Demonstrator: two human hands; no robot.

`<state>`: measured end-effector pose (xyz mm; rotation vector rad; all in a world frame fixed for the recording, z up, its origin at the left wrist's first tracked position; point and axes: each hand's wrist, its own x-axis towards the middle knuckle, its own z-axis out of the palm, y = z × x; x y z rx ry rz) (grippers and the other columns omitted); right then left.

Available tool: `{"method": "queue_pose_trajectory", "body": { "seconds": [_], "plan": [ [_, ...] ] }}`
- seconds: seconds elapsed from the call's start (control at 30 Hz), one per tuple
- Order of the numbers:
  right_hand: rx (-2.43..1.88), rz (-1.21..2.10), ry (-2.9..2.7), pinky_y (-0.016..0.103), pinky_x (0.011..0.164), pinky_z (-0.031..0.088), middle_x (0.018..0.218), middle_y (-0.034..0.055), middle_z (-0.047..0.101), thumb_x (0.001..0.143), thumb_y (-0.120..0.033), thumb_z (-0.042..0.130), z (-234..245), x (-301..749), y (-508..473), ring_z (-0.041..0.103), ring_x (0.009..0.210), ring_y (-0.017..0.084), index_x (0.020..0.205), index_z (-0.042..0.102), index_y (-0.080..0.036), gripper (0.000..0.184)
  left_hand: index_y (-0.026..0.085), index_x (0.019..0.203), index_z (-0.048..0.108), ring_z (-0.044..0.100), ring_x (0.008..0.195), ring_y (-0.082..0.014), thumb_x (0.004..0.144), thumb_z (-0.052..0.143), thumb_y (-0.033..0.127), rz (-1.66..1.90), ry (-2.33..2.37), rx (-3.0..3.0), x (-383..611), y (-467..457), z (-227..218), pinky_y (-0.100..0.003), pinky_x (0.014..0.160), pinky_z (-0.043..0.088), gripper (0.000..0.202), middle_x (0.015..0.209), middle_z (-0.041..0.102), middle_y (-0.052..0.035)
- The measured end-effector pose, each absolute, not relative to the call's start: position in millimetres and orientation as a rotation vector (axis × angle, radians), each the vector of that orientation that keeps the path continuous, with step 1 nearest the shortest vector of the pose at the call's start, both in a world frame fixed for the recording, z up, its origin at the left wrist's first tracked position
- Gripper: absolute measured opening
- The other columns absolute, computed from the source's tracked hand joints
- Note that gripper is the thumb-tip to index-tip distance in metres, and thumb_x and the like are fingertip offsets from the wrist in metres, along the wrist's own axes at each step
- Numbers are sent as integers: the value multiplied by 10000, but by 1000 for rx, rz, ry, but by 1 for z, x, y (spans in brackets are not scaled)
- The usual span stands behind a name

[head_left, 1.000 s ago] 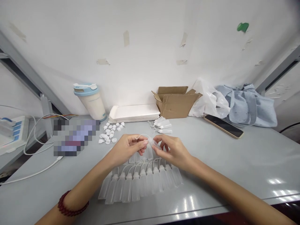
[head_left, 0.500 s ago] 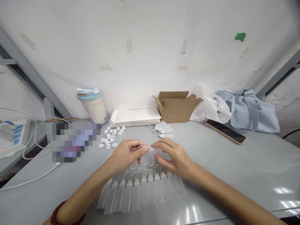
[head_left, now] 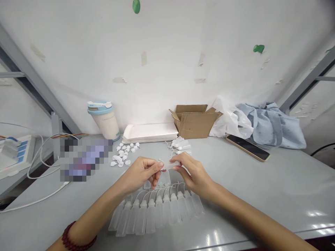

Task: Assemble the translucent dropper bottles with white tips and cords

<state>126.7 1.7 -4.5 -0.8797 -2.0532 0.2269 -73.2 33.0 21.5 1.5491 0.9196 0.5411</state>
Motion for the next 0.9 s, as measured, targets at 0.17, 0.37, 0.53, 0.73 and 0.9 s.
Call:
{"method": "queue_pose_trajectory", "body": {
  "seconds": [0.17, 0.37, 0.53, 0.73, 0.9],
  "plan": [
    [-950, 215, -2033, 252, 586, 466, 796, 53, 574, 925, -176, 392, -5, 126, 0, 538, 701, 152, 996, 502, -188, 131, 136, 633, 605, 524, 477, -100, 759, 616, 375, 622, 927, 1603, -68, 30, 23, -219, 491, 453, 270, 530, 528, 29],
    [-1013, 257, -1999, 228, 537, 433, 735, 22, 584, 918, -173, 400, -4, 126, 1, 508, 575, 120, 976, 488, -194, 107, 145, 742, 666, 531, 516, -100, 751, 636, 352, 776, 1008, 1642, -67, 28, 21, -224, 552, 454, 210, 575, 568, 25],
    [-988, 226, -1959, 237, 583, 444, 818, 48, 607, 908, -147, 405, -4, 125, 0, 536, 647, 130, 986, 486, -195, 122, 128, 561, 574, 522, 429, -103, 864, 422, 504, 641, 1032, 1565, -63, 29, 15, -229, 480, 429, 507, 474, 534, 5],
    [-1073, 406, -1918, 227, 555, 425, 666, 4, 550, 923, -188, 368, -3, 125, -1, 528, 573, 116, 960, 496, -172, 135, 135, 627, 581, 503, 489, -101, 855, 497, 406, 711, 1025, 1740, -59, 21, 12, -216, 490, 410, 365, 555, 526, 12],
    [-1184, 592, -1844, 223, 505, 379, 570, -31, 462, 955, -268, 291, -2, 123, -2, 451, 490, 99, 818, 503, -174, 270, 147, 672, 542, 409, 535, -96, 872, 511, 264, 1065, 905, 2367, -58, 15, 0, -224, 517, 329, 234, 603, 468, 18]
  ]
}}
